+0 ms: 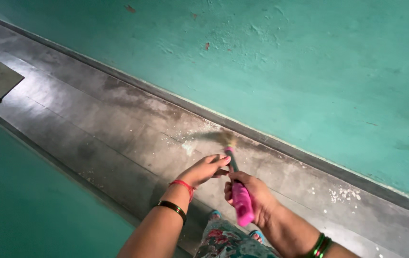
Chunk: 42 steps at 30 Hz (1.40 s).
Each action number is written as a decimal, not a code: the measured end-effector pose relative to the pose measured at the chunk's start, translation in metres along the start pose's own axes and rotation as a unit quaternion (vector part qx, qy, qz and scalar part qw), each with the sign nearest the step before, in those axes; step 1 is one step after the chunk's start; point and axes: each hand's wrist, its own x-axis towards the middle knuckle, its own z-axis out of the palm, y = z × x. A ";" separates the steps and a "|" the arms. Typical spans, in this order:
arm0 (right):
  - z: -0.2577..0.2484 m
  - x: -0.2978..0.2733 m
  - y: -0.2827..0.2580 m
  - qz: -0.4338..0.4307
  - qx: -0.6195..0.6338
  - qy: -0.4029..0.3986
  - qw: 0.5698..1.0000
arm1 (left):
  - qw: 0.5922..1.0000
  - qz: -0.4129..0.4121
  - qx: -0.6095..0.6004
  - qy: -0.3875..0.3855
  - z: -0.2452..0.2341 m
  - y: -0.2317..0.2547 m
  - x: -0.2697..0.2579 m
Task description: The person sweeps a tiled floor along a teal wall using a long-handled broom with a pink grip. They repeatedly sweep the same narrow strip of floor near the baseboard, moving the broom back and forth to gather dust and debris.
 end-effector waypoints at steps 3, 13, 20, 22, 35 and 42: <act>0.012 -0.004 0.010 -0.077 0.054 -0.005 0.996 | 0.999 -0.028 -0.011 -0.043 0.008 0.019 -0.004; -0.031 0.124 -0.036 -0.122 0.027 0.035 0.992 | 0.997 -0.010 -0.020 -0.076 -0.051 0.042 0.005; 0.013 0.167 -0.033 -0.026 -0.072 0.022 0.997 | 0.997 -0.037 0.061 0.001 -0.158 0.029 0.000; 0.031 0.162 -0.026 -0.017 -0.156 0.040 0.987 | 0.997 -0.032 0.064 0.008 -0.178 0.031 0.008; 0.077 0.116 -0.032 0.056 -0.413 0.121 0.901 | 0.997 -0.015 0.071 -0.041 -0.196 0.038 0.024; 0.063 0.076 -0.048 0.061 -0.469 0.105 0.875 | 0.997 -0.005 0.038 -0.062 -0.168 0.022 0.037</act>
